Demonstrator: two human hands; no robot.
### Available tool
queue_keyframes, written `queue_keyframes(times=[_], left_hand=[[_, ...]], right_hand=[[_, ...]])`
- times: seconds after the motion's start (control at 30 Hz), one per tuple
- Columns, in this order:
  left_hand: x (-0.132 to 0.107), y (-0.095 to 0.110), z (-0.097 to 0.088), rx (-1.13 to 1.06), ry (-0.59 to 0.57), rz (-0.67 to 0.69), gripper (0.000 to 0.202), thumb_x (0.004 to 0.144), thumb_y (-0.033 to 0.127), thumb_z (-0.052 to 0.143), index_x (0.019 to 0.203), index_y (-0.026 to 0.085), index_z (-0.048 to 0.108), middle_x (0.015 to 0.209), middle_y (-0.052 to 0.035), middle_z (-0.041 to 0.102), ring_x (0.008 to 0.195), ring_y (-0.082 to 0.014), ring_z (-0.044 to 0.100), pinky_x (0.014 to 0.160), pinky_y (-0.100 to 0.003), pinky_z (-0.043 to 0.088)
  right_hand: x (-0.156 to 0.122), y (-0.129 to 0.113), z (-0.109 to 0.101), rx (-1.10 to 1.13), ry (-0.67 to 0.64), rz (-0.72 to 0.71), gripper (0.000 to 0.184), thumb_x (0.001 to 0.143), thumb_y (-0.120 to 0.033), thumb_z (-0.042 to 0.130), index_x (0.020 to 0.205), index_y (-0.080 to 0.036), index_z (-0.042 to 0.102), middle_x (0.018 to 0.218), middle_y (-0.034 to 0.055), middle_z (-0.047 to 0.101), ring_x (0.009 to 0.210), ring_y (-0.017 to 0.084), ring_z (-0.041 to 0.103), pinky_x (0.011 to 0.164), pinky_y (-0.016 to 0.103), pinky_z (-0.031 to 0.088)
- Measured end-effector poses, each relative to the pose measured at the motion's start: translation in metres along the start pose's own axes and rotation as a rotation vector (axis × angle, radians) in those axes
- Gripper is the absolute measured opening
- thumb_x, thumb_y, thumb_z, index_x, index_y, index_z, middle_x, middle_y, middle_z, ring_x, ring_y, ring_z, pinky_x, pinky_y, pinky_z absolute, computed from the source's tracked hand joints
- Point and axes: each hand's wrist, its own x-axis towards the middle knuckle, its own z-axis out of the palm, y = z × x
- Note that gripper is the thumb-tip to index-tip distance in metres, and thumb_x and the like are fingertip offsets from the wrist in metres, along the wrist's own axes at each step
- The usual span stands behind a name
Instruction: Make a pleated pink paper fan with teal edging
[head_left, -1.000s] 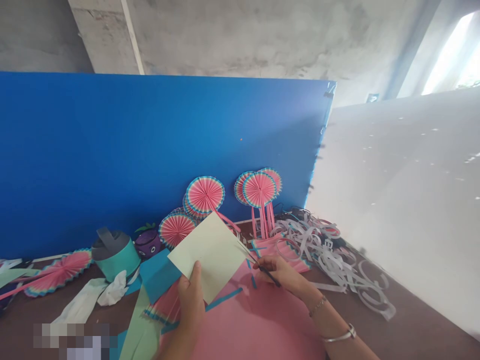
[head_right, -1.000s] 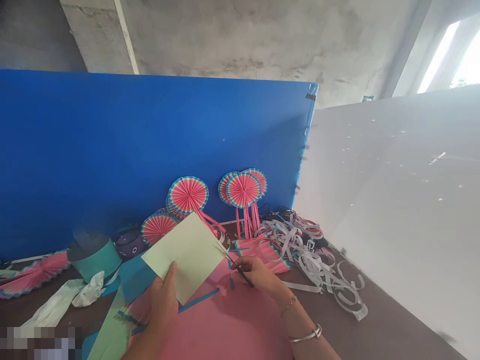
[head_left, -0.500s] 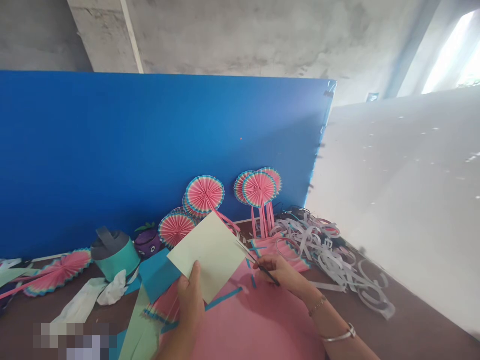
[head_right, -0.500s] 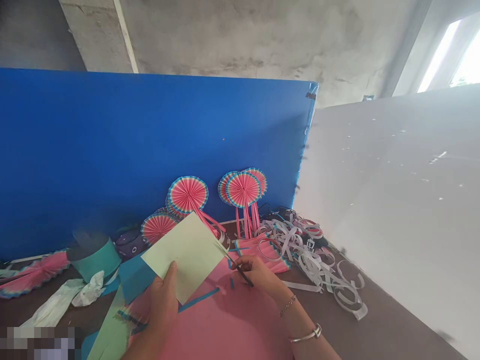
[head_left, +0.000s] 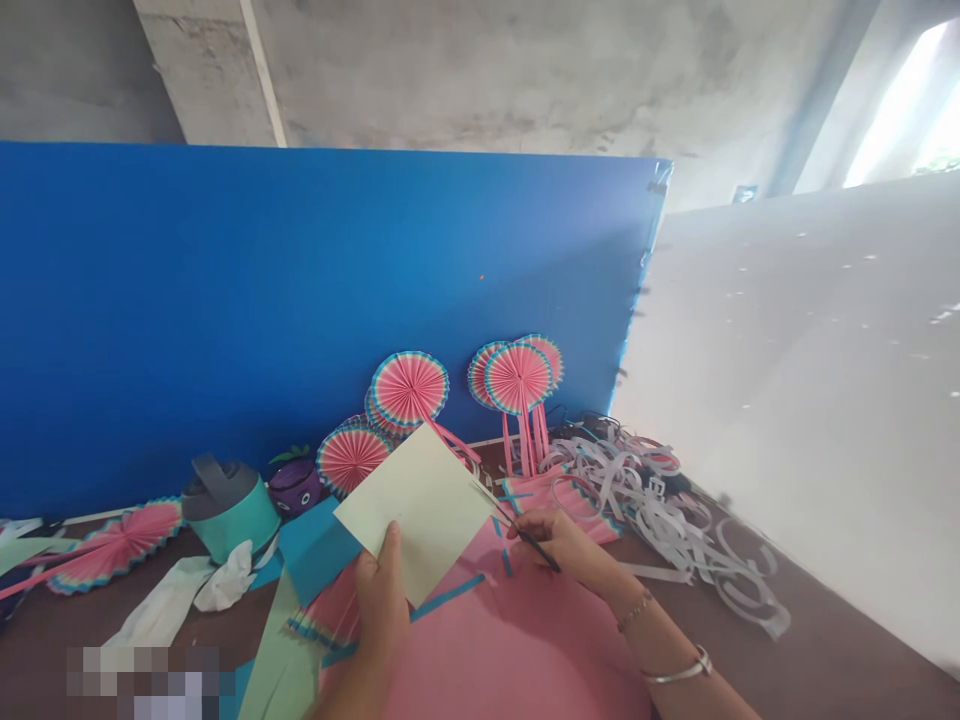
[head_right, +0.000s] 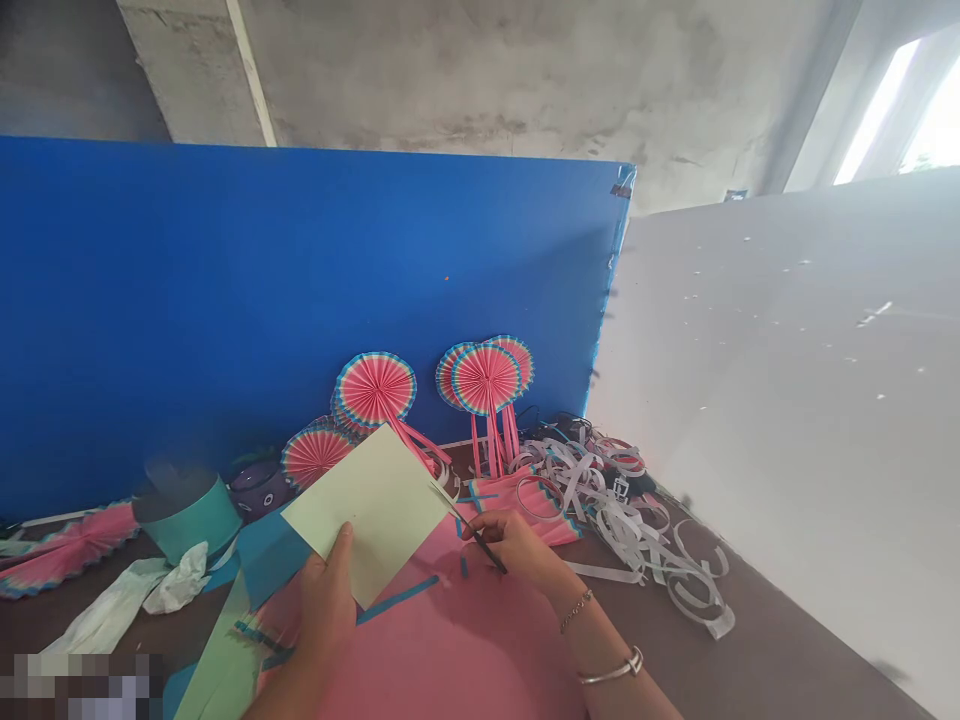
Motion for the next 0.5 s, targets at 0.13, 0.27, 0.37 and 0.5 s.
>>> queue_keyframes(times=[0.13,0.27,0.37,0.5], left_hand=[[0.0001,-0.0009,-0.0007,0.003,-0.02,-0.01,0.027,0.084,0.023,0.057,0.109,0.014,0.062,0.112,-0.0127,0.068,0.101,-0.0258,0.065,0.082,-0.035,0.055],[-0.0013,0.0003,-0.0005,-0.006,-0.03,0.005,0.028,0.084,0.024,0.057,0.111,0.015,0.061,0.114,-0.0121,0.067,0.102,-0.0258,0.064,0.081,-0.034,0.055],[-0.0023,0.0023,0.0004,-0.007,-0.019,-0.022,0.027,0.084,0.024,0.057,0.108,0.014,0.063,0.11,-0.0119,0.069,0.099,-0.0257,0.066,0.081,-0.034,0.055],[-0.0032,0.0038,0.0009,-0.012,-0.03,-0.023,0.028,0.085,0.024,0.056,0.11,0.014,0.062,0.112,-0.0123,0.068,0.098,-0.0246,0.066,0.082,-0.034,0.055]], right_hand=[[0.0002,-0.0006,-0.0003,-0.013,0.01,0.0,0.017,0.063,-0.023,0.058,0.077,-0.016,0.063,0.048,-0.0072,0.047,0.04,0.005,0.039,0.04,0.019,0.027],[-0.0006,-0.0031,0.0005,0.002,0.011,-0.008,0.016,0.064,-0.023,0.057,0.076,-0.016,0.063,0.046,-0.008,0.044,0.04,0.005,0.036,0.04,0.019,0.026],[0.0001,-0.0026,0.0009,-0.005,0.011,-0.007,0.016,0.063,-0.022,0.056,0.077,-0.016,0.063,0.047,-0.0078,0.046,0.04,0.005,0.037,0.04,0.019,0.027],[0.0005,-0.0017,0.0009,0.021,-0.002,0.002,0.017,0.062,-0.022,0.058,0.077,-0.016,0.063,0.043,-0.0097,0.041,0.038,0.005,0.037,0.04,0.019,0.027]])
